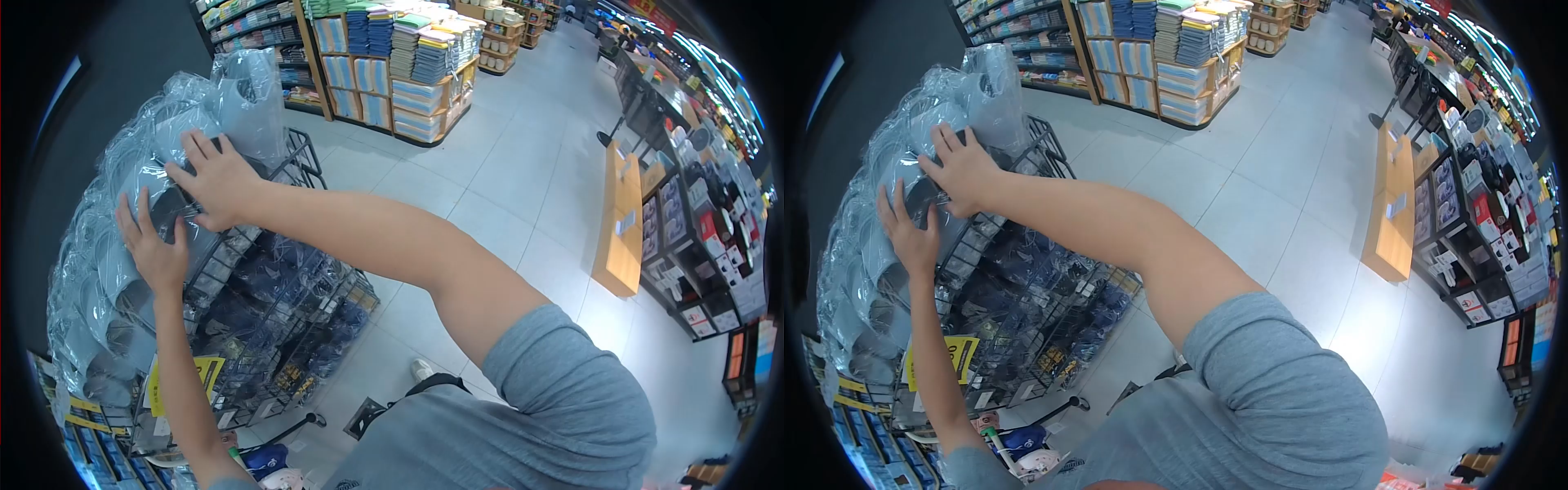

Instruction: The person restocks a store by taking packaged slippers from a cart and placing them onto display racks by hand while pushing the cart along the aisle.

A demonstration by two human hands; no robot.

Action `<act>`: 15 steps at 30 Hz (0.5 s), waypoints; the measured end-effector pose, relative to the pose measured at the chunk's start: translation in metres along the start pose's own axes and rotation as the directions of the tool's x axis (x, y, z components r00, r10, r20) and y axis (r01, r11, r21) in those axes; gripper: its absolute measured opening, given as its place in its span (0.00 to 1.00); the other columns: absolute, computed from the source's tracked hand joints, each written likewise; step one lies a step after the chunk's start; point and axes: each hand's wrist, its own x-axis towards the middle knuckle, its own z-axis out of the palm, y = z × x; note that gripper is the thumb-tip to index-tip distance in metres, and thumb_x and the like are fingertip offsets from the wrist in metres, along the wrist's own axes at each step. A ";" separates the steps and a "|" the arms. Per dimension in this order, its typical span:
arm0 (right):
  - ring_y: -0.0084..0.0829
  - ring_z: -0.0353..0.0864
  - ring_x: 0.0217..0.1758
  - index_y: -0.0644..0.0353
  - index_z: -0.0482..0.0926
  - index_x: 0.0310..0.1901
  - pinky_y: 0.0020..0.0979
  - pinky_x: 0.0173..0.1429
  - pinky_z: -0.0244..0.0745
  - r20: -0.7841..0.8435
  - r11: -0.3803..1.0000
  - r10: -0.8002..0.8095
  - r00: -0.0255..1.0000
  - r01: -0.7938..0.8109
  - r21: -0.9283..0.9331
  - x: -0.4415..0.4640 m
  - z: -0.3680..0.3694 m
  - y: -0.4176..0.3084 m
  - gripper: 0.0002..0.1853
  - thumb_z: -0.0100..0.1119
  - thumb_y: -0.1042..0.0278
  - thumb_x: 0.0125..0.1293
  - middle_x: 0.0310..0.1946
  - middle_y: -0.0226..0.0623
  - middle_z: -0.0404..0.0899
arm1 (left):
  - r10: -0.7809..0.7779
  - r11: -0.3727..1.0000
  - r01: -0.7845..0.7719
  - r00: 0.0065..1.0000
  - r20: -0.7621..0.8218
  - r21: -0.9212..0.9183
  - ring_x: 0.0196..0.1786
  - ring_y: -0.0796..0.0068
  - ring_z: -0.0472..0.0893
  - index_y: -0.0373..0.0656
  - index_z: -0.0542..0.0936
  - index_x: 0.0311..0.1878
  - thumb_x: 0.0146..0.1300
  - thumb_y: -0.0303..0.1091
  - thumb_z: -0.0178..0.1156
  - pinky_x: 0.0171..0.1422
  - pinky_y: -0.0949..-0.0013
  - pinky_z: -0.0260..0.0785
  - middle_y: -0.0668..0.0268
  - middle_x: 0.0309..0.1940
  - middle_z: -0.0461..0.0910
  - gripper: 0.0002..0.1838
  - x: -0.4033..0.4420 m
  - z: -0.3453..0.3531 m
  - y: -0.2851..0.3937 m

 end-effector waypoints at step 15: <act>0.49 0.77 0.49 0.66 0.75 0.50 0.41 0.54 0.71 0.678 0.510 0.448 0.583 -0.789 0.342 -0.438 0.076 -0.079 0.16 0.55 0.67 0.64 0.46 0.51 0.78 | -0.478 0.799 0.568 0.799 0.365 -0.197 0.68 0.44 0.59 0.35 0.69 0.58 0.49 0.24 0.61 0.71 0.53 0.53 0.45 0.66 0.60 0.29 -0.274 -0.059 0.141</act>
